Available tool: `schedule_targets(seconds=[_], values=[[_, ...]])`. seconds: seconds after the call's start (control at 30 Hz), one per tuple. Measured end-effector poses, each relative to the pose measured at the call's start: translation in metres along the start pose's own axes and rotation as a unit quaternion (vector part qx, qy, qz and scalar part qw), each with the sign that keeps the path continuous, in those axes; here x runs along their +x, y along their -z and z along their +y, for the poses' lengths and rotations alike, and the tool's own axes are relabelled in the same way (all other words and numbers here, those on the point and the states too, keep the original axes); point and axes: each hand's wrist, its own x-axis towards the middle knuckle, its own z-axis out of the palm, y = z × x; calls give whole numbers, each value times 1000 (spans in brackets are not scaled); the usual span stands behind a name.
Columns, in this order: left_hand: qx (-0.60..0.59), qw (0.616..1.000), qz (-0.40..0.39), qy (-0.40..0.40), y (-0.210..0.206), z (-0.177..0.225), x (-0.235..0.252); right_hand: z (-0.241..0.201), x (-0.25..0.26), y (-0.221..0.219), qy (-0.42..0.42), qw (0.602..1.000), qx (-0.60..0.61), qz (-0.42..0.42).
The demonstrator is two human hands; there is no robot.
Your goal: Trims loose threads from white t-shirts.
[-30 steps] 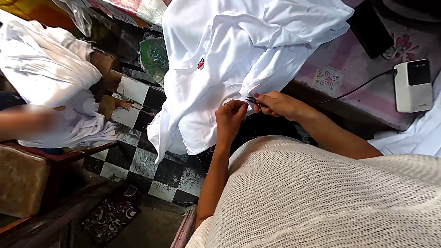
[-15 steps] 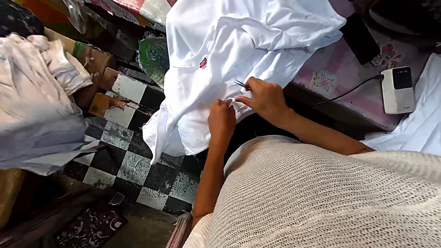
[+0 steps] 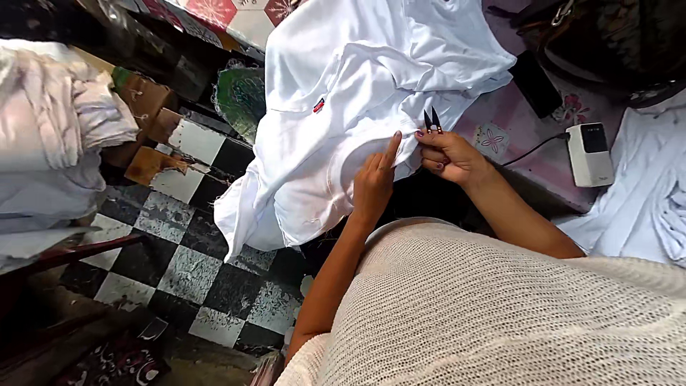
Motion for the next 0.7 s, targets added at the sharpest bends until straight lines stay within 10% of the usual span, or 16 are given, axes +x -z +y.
schedule_targets(seconds=[0.13,0.33,0.6,0.7], values=[[154,987,4,45,34,-34,-60,3,-11,-7,164,967,-175,88],[126,976,80,156,100,-18,-114,-24,19,-47,411,714,-549,138],[144,885,152,416,145,-36,-106,0,146,-73,331,608,-699,179],[168,894,200,364,142,-18,-93,-3,127,-76,360,621,-675,169]])
